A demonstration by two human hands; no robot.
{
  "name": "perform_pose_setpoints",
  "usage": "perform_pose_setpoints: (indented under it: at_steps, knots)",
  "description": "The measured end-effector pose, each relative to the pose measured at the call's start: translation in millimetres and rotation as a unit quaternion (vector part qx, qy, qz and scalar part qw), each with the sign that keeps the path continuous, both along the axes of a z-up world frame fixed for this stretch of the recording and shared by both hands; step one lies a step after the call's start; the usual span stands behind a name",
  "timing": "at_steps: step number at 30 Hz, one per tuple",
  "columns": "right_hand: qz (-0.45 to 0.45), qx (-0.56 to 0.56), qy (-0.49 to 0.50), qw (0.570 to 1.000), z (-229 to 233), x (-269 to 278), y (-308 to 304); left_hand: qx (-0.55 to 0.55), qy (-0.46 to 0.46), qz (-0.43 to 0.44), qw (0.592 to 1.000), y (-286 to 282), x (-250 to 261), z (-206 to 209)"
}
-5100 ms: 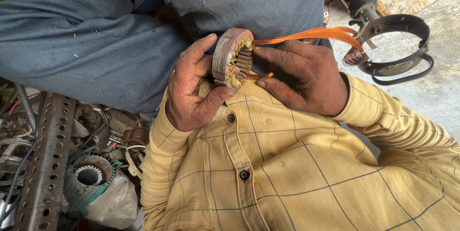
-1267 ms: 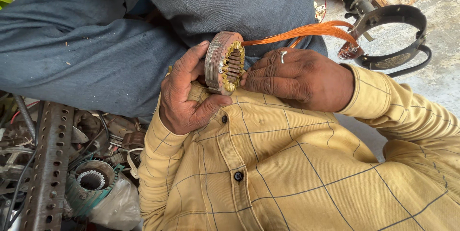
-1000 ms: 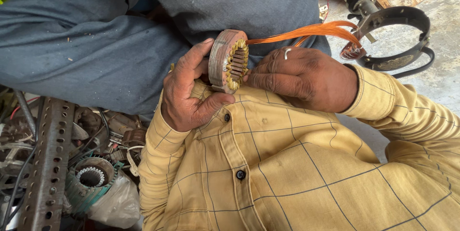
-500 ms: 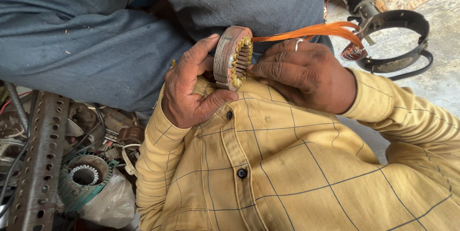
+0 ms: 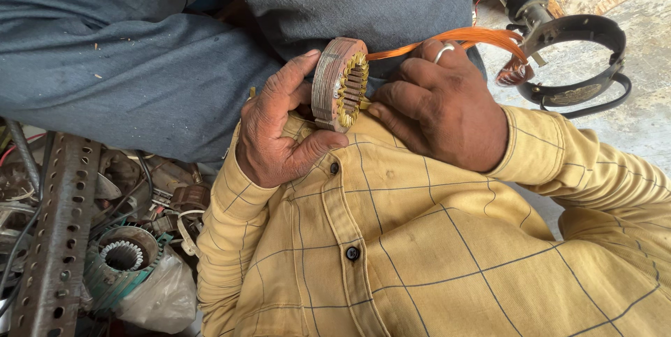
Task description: The person winds orange copper wire around a cylindrical motor stator core, inserting the wire into slots and rotating the component to continue the winding process.
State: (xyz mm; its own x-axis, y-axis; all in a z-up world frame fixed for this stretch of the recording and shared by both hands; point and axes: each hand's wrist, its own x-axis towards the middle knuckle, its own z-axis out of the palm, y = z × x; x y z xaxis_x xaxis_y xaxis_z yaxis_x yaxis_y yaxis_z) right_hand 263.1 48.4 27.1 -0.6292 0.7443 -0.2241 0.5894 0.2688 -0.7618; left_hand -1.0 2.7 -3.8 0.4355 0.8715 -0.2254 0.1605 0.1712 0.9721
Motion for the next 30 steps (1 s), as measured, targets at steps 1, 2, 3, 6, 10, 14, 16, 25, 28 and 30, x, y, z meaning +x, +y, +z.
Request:
perform_pose_setpoints:
  at_steps: [1,2,3,6,10,14,16,25,28,30]
  knots:
    - [0.004,0.002,0.002,1.000,0,0,0,0.004,0.002,0.000,1.000,0,0,0]
    - [0.007,0.004,0.004,1.000,0,-1,1,0.009,0.003,-0.001,1.000,1,1,0]
    - [0.012,0.007,0.007,1.000,-1,-1,2,0.011,0.002,-0.002,1.000,2,2,0]
    - [0.045,0.016,0.002,0.999,-1,-4,9,0.020,0.018,-0.006,1.000,7,2,5]
    - [0.092,0.037,-0.005,0.995,0,-8,15,0.021,0.052,-0.007,0.998,8,2,9]
    - [0.107,0.053,0.007,0.993,0,-10,20,0.027,0.059,-0.012,0.998,8,1,8]
    - [0.113,0.062,0.006,0.992,0,-10,19,0.017,0.045,-0.016,0.999,7,0,6]
    - [0.106,0.043,0.016,0.993,3,-1,11,0.086,0.099,0.005,0.991,1,8,4]
    - [0.106,0.007,0.040,0.994,5,0,15,0.052,0.068,0.009,0.996,-2,10,0]
    - [0.100,-0.008,0.057,0.993,5,-1,17,0.047,0.050,0.012,0.998,-4,10,-2]
